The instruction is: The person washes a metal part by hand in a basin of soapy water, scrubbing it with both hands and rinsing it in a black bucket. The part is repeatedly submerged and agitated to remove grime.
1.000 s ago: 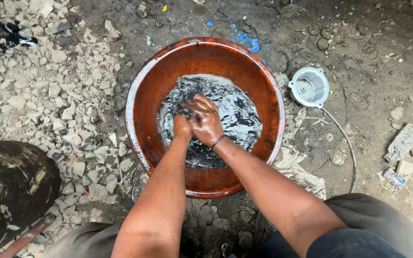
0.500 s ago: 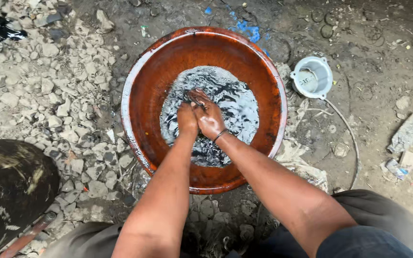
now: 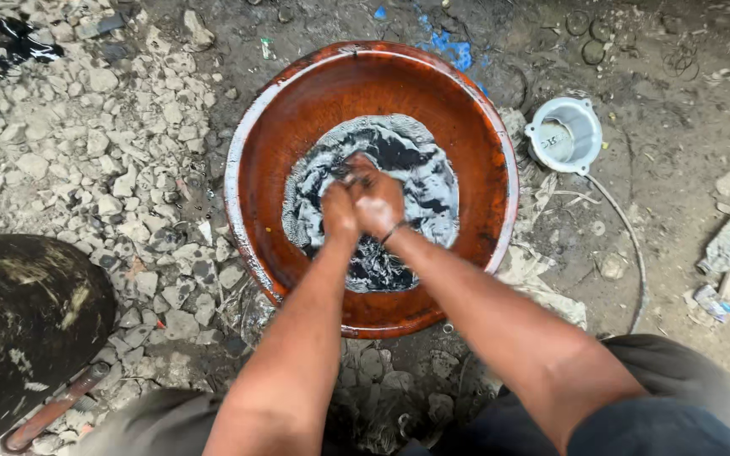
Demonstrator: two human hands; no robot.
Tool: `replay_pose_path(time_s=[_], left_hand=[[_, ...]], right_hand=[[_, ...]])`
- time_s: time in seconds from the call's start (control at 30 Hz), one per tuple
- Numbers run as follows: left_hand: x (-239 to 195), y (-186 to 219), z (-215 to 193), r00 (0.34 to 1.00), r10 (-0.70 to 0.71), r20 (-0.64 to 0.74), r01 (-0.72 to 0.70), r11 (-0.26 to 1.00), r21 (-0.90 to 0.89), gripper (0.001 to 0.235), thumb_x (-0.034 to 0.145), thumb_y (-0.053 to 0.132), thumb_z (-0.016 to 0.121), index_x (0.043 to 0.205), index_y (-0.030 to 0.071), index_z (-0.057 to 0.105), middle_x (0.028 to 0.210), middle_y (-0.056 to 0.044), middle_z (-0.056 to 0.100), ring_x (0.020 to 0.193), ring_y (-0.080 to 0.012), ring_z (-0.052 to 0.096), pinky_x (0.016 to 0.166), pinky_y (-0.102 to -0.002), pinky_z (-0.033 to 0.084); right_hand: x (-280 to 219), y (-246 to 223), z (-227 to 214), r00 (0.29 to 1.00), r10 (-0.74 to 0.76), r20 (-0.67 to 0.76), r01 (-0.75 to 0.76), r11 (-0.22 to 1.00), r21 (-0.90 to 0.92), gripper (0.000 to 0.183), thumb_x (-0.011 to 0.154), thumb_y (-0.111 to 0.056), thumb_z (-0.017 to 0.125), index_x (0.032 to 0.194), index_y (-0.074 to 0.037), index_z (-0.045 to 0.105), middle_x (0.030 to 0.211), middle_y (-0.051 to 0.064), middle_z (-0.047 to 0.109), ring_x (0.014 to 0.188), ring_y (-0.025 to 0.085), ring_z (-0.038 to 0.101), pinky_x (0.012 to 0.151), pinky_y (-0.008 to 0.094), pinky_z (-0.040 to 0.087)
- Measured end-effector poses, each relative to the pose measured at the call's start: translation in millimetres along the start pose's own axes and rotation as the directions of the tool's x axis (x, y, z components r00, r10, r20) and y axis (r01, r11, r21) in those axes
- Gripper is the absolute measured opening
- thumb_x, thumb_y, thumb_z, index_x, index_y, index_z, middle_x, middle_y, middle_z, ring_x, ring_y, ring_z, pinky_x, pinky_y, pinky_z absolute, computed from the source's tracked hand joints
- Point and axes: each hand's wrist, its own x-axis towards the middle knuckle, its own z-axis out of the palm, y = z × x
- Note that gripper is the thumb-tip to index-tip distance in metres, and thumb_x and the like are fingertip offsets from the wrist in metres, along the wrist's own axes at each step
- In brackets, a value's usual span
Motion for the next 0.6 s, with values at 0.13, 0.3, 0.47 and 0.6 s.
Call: replay_pose_path(time_s=[0.13, 0.3, 0.47, 0.6], left_hand=[[8, 1, 21, 0.996, 0.014, 0.088, -0.014, 1.000, 0.001, 0.028, 0.090, 0.021, 0.065, 0.098, -0.005, 0.067, 0.093, -0.032, 0.070, 0.087, -0.0488, 0.068, 0.077, -0.054, 0.056], [-43, 35, -5, 0.948, 0.290, 0.134, -0.319, 0.869, 0.378, 0.045, 0.081, 0.022, 0.072, 0.110, -0.012, 0.064, 0.084, -0.032, 0.069, 0.078, -0.0485, 0.068, 0.074, -0.054, 0.055], [-28, 60, -32, 0.993, -0.066, 0.102, 0.038, 0.966, 0.254, 0.029, 0.082, 0.017, 0.070, 0.102, -0.004, 0.067, 0.092, -0.031, 0.070, 0.090, -0.0463, 0.070, 0.082, -0.051, 0.055], [-4, 71, -25, 0.985, 0.058, 0.161, -0.102, 0.954, 0.281, 0.021, 0.093, 0.019, 0.068, 0.099, -0.001, 0.069, 0.096, -0.031, 0.071, 0.096, -0.0464, 0.070, 0.084, -0.052, 0.055]], right_hand=[[4, -24, -27, 0.990, 0.049, -0.132, -0.085, 0.955, -0.283, 0.025, 0.087, -0.017, 0.067, 0.104, -0.003, 0.077, 0.106, 0.023, 0.076, 0.099, 0.034, 0.075, 0.089, 0.039, 0.058], [60, -5, -45, 0.903, 0.424, -0.068, -0.429, 0.896, -0.113, 0.026, 0.083, -0.020, 0.071, 0.100, -0.001, 0.076, 0.091, 0.023, 0.076, 0.085, 0.034, 0.073, 0.075, 0.040, 0.056], [39, -22, -15, 0.928, 0.361, -0.092, -0.361, 0.932, 0.022, 0.025, 0.081, -0.022, 0.073, 0.097, -0.003, 0.071, 0.080, 0.013, 0.075, 0.072, 0.020, 0.071, 0.067, 0.035, 0.057], [15, -28, -23, 0.998, -0.018, -0.065, 0.002, 0.971, -0.238, 0.015, 0.083, -0.014, 0.077, 0.089, 0.000, 0.073, 0.081, 0.013, 0.069, 0.077, 0.017, 0.060, 0.073, 0.037, 0.052]])
